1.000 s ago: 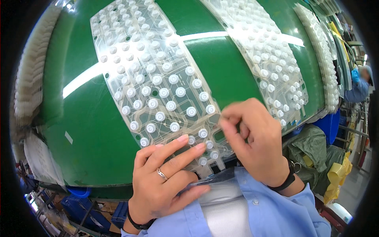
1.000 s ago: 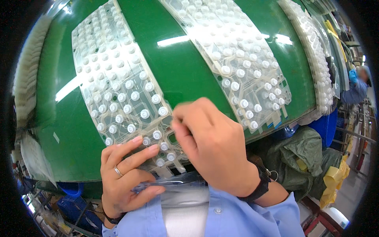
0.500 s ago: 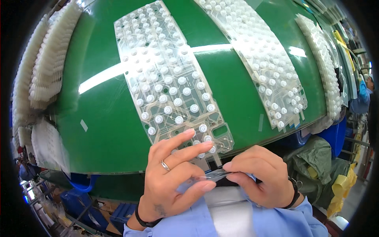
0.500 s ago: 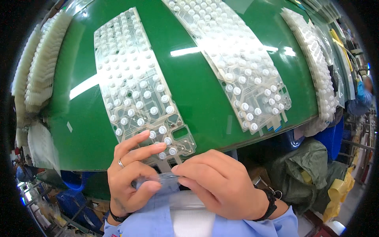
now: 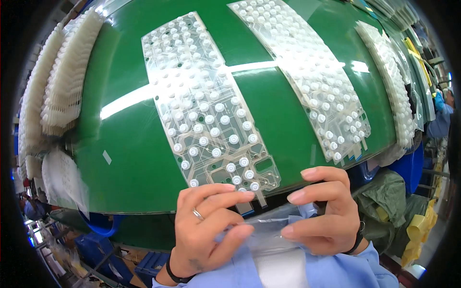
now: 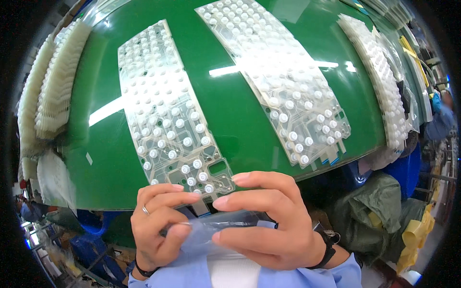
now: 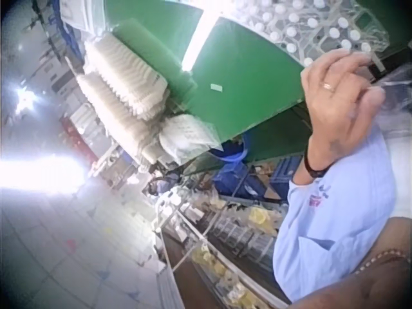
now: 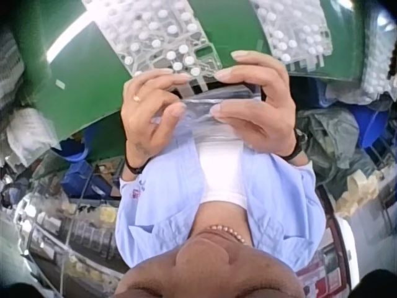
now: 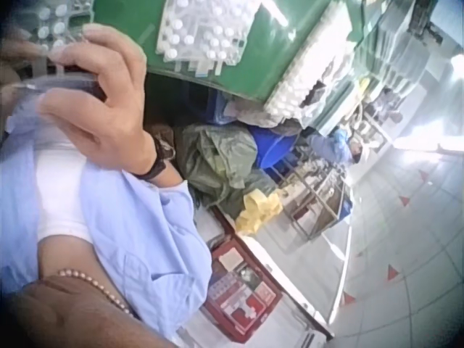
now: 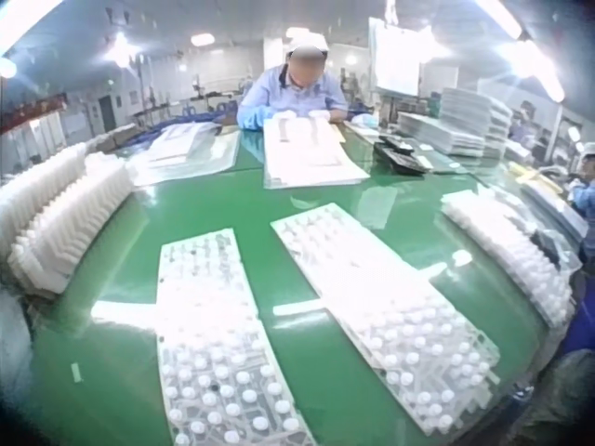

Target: Manually attaching individual rubber domes or caps to a flexible printed circuit keyboard membrane layout.

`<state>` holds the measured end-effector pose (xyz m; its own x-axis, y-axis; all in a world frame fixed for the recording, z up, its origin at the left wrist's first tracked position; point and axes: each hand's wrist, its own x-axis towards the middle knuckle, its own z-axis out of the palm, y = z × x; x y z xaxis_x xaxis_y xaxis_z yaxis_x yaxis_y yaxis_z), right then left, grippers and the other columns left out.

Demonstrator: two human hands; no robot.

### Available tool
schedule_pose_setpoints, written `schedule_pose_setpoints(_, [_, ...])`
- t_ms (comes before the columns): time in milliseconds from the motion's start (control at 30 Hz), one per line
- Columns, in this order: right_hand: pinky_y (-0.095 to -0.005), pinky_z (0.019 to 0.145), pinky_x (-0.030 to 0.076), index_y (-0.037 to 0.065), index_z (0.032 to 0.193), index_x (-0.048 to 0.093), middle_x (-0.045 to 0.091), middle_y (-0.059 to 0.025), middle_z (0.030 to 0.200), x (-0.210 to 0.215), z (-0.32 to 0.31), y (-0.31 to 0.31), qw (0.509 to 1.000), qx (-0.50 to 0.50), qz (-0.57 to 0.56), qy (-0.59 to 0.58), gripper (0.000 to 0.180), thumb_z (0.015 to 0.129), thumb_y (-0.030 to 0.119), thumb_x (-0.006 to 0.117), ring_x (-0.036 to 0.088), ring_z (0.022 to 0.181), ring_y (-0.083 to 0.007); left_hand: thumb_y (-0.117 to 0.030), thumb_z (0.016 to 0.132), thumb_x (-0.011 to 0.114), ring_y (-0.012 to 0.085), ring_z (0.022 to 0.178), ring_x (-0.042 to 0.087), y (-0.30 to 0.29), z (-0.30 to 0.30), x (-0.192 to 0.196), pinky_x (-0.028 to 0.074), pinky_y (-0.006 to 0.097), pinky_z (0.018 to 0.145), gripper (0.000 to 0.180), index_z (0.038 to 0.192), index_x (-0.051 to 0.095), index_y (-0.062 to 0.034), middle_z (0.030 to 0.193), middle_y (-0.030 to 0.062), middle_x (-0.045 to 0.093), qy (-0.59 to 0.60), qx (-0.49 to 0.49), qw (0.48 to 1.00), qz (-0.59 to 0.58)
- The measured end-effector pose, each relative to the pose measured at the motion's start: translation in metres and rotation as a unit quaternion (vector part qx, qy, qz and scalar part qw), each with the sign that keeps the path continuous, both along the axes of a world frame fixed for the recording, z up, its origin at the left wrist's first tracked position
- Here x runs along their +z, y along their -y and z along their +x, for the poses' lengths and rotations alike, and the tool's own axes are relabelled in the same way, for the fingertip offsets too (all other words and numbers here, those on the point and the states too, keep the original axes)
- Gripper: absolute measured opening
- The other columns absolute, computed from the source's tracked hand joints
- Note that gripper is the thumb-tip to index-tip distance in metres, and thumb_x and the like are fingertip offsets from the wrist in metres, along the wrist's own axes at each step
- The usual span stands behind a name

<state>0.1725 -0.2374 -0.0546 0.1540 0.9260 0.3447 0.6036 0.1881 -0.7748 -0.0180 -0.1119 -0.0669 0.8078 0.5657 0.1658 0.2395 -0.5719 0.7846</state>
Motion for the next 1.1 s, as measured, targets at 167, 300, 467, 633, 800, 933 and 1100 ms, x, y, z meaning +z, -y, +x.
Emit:
schedule_pose_setpoints(167, [-0.0347, 0.081, 0.048, 0.013, 0.090, 0.074, 0.066, -0.0067, 0.107, -0.002, 0.012, 0.003, 0.997, -0.044, 0.049, -0.035, 0.022, 0.070, 0.004, 0.076, 0.060, 0.098, -0.0278, -0.028, 0.078, 0.072, 0.0290, 0.105, 0.060, -0.005, -0.008, -0.005, 0.046, 0.039, 0.081, 0.024, 0.069, 0.061, -0.0090, 0.107, 0.0076, 0.071, -0.024, -0.086, 0.995, 0.042])
schedule_pose_setpoints(300, [-0.0251, 0.064, 0.049, 0.003, 0.092, 0.070, 0.067, -0.0069, 0.088, -0.014, 0.015, -0.010, 0.982, -0.107, -0.083, -0.129, 0.011, 0.082, -0.002, 0.068, 0.064, 0.072, -0.0173, -0.026, 0.074, 0.076, 0.0280, 0.117, 0.058, 0.004, 0.002, -0.015, 0.045, 0.040, 0.086, 0.021, 0.072, 0.061, -0.0100, 0.122, 0.0058, 0.065, -0.060, -0.154, 0.982, 0.090])
schedule_pose_setpoints(467, [-0.0210, 0.059, 0.047, 0.001, 0.095, 0.067, 0.065, -0.0046, 0.088, -0.024, 0.008, -0.024, 0.948, -0.130, -0.151, -0.250, 0.010, 0.085, 0.002, 0.066, 0.062, 0.077, -0.0087, -0.025, 0.075, 0.075, 0.0302, 0.122, 0.055, -0.005, 0.000, -0.024, 0.042, 0.044, 0.097, 0.020, 0.072, 0.062, -0.0106, 0.122, 0.0070, 0.066, -0.065, -0.121, 0.985, 0.109])
schedule_pose_setpoints(633, [-0.0221, 0.053, 0.044, 0.000, 0.091, 0.066, 0.064, -0.0059, 0.083, -0.025, 0.004, -0.040, 0.956, -0.122, -0.179, -0.200, 0.007, 0.085, 0.002, 0.067, 0.058, 0.065, -0.0089, -0.022, 0.071, 0.077, 0.0259, 0.120, 0.058, -0.008, 0.000, -0.026, 0.044, 0.041, 0.099, 0.024, 0.069, 0.058, -0.0088, 0.119, 0.0056, 0.067, -0.035, -0.117, 0.986, 0.110])
schedule_pose_setpoints(800, [-0.0241, 0.049, 0.041, 0.000, 0.087, 0.065, 0.063, -0.0077, 0.077, -0.028, 0.002, -0.045, 0.962, -0.139, -0.175, -0.157, 0.005, 0.083, 0.001, 0.068, 0.053, 0.054, -0.0106, -0.023, 0.071, 0.077, 0.0254, 0.119, 0.058, -0.009, -0.001, -0.027, 0.045, 0.041, 0.098, 0.024, 0.069, 0.057, -0.0090, 0.118, 0.0051, 0.067, -0.036, -0.118, 0.987, 0.102])
schedule_pose_setpoints(933, [-0.0249, 0.048, 0.039, 0.000, 0.086, 0.066, 0.063, -0.0072, 0.076, -0.029, 0.000, -0.045, 0.964, -0.143, -0.178, -0.139, 0.005, 0.082, 0.001, 0.068, 0.051, 0.052, -0.0111, -0.023, 0.072, 0.076, 0.0248, 0.120, 0.057, -0.009, -0.002, -0.026, 0.044, 0.041, 0.099, 0.025, 0.069, 0.056, -0.0093, 0.119, 0.0047, 0.067, -0.040, -0.120, 0.987, 0.101])
schedule_pose_setpoints(1100, [-0.0260, 0.047, 0.038, 0.001, 0.086, 0.066, 0.062, -0.0068, 0.074, -0.030, 0.000, -0.046, 0.965, -0.145, -0.180, -0.125, 0.004, 0.082, 0.001, 0.068, 0.049, 0.050, -0.0110, -0.026, 0.075, 0.075, 0.0264, 0.121, 0.057, -0.010, -0.002, -0.027, 0.043, 0.042, 0.099, 0.024, 0.070, 0.057, -0.0102, 0.119, 0.0053, 0.067, -0.040, -0.125, 0.987, 0.097])
